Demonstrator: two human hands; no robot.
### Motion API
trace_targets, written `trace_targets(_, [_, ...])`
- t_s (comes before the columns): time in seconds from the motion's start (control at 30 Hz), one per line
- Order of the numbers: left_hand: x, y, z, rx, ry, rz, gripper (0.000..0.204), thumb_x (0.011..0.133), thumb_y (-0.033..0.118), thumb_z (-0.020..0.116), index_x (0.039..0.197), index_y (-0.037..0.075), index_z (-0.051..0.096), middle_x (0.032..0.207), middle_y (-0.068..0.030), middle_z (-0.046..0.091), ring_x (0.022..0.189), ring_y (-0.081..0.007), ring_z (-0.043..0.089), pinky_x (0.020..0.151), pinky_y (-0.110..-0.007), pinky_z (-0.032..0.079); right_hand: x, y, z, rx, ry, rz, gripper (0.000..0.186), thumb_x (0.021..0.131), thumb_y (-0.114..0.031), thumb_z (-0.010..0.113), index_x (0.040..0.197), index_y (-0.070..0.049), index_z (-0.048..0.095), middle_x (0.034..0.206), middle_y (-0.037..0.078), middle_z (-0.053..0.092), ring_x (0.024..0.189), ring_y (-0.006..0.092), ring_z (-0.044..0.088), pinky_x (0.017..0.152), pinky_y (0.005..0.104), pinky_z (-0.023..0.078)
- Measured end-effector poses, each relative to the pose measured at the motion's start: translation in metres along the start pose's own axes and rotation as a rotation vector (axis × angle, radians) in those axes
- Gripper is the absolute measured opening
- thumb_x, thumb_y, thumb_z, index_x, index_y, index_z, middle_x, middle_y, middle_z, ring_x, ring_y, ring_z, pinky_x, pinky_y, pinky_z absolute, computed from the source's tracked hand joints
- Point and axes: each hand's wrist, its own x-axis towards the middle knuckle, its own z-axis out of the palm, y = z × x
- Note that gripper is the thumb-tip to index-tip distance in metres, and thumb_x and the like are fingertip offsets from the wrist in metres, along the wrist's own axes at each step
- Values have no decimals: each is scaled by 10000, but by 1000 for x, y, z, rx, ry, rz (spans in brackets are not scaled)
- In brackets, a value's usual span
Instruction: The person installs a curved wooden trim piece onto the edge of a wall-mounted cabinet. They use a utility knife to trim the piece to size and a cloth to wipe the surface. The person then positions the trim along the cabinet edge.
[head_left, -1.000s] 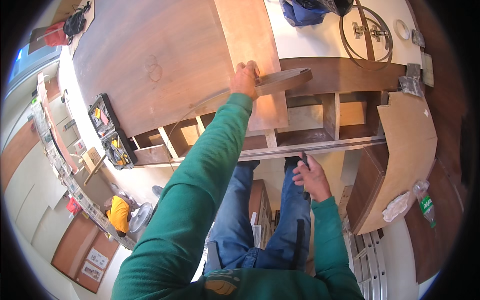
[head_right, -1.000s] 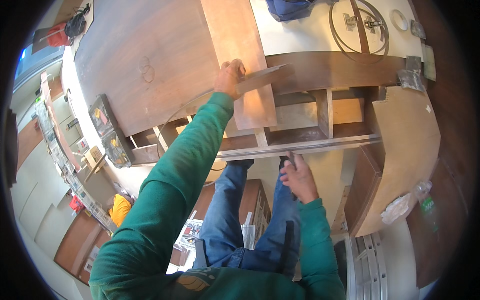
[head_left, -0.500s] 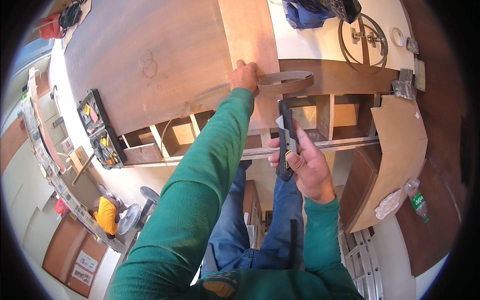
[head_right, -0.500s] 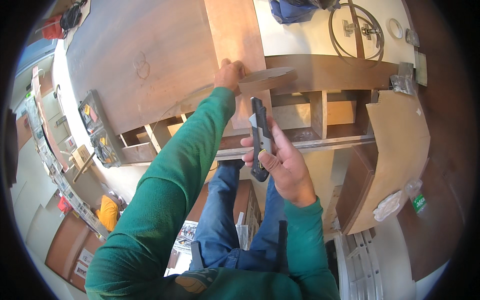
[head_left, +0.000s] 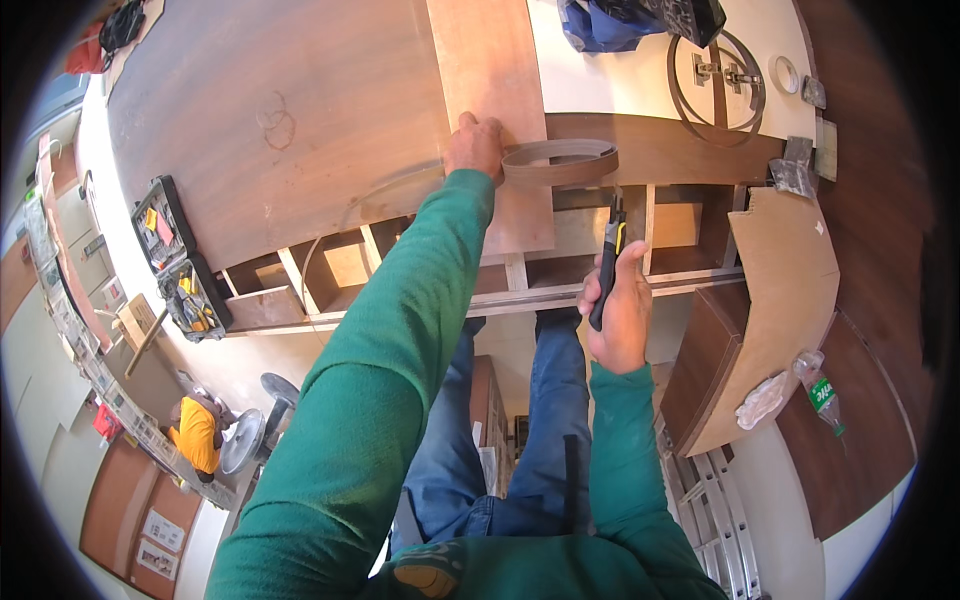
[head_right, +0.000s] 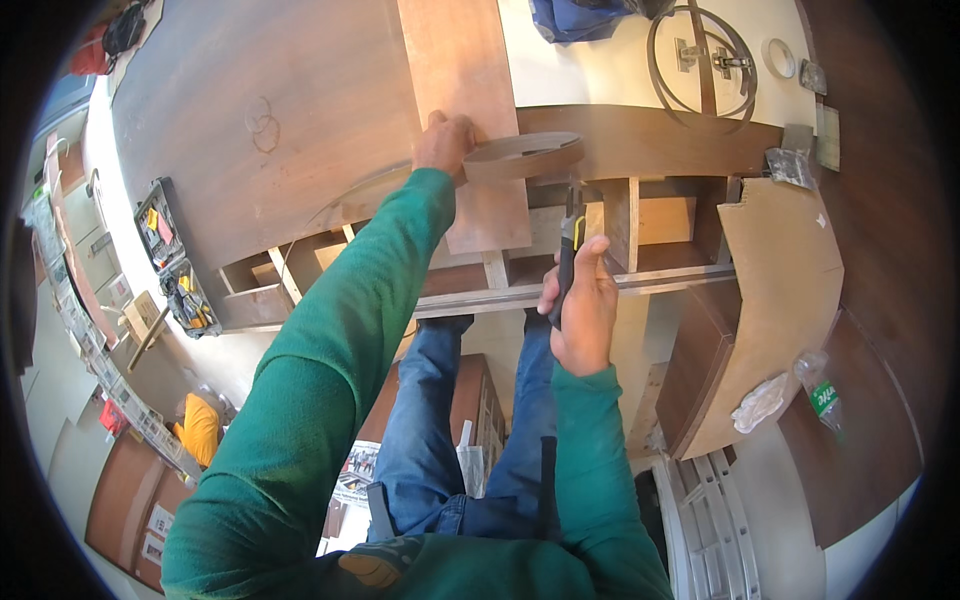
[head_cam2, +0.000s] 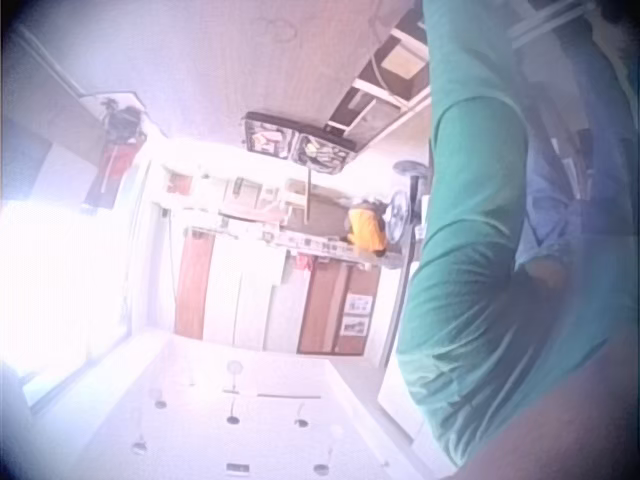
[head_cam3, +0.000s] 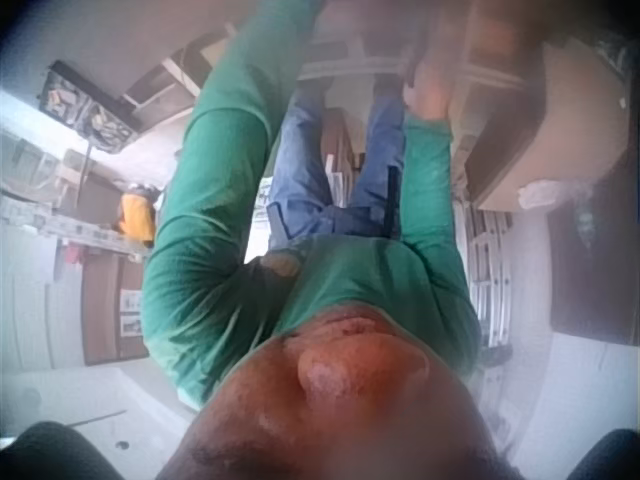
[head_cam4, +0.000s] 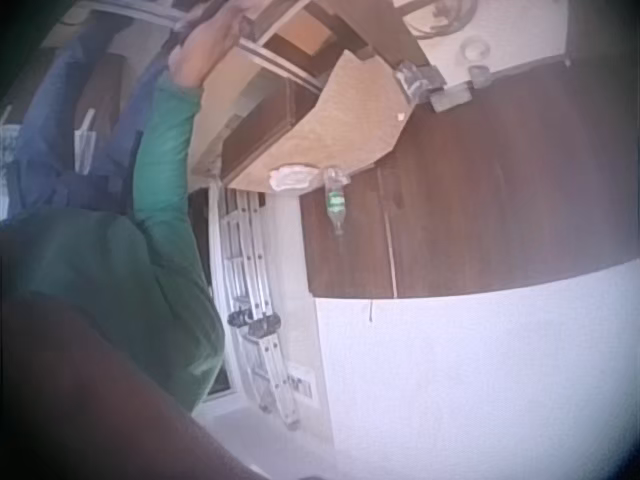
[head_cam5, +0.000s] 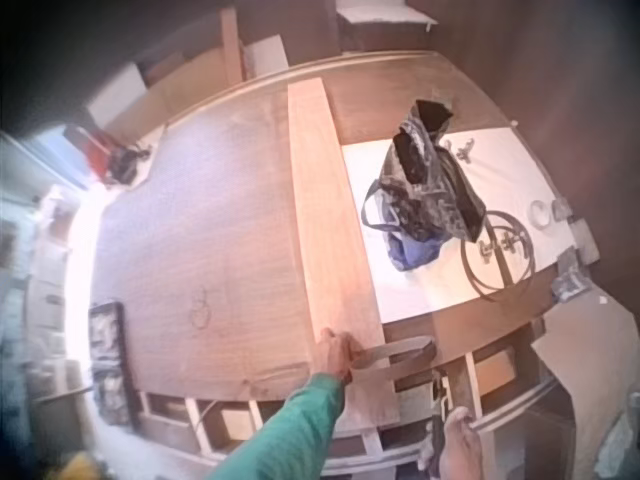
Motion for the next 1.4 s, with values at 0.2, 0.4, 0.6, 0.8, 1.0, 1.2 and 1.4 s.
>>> trace_targets(0.2, [0,-3,3,-22,54,-12,222,804,79,744,1002,113,650,1159,-149,540,1032,-354,635,841,-469,561,-5,-7,3,-45,-159,-171,236,1078,-266,457,1121,-52,546,872,40,589,719,102,547,642,245,459])
trace_targets(0.4, [-3,-4,7,-35,123,27,166,797,60,708,936,120,638,1106,-162,548,966,-381,644,808,-471,542,0,-19,-2,63,-135,-189,210,1075,-254,452,1162,-77,524,812,33,545,598,83,471,531,233,393])
trace_targets(0.6, [-5,1,2,-91,97,-54,268,817,117,749,1069,92,659,1187,-145,538,1094,-342,615,870,-472,567,-4,-69,69,548,-538,-244,293,1062,-330,486,1154,-57,541,797,38,538,589,115,478,548,255,406])
trace_targets(0.8, [-13,-10,6,-73,227,77,235,835,134,713,1059,96,652,1132,-142,569,1080,-331,612,851,-466,547,74,-33,209,421,-471,-344,248,985,-208,602,1161,-43,543,790,41,549,635,175,547,647,338,510])
trace_targets(1.0, [-15,-15,22,-74,240,144,205,853,151,678,1049,100,645,1076,-139,600,1065,-320,609,832,-461,526,166,32,137,224,-350,-298,231,989,-201,603,1183,-98,534,766,19,486,638,124,525,586,300,527])
trace_targets(1.2, [-16,-15,15,-179,240,110,192,785,121,761,841,83,582,1001,-127,576,951,-352,618,763,-477,519,161,22,48,-870,-156,-497,279,1001,-264,548,1182,-52,550,860,167,633,767,292,639,728,403,542])
trace_targets(1.4, [-20,-16,13,-203,284,25,261,774,171,796,860,66,572,989,-122,574,933,-352,623,750,-489,503,140,60,48,-983,-254,-609,332,1021,-305,477,1119,10,515,923,324,655,903,529,618,767,572,478])
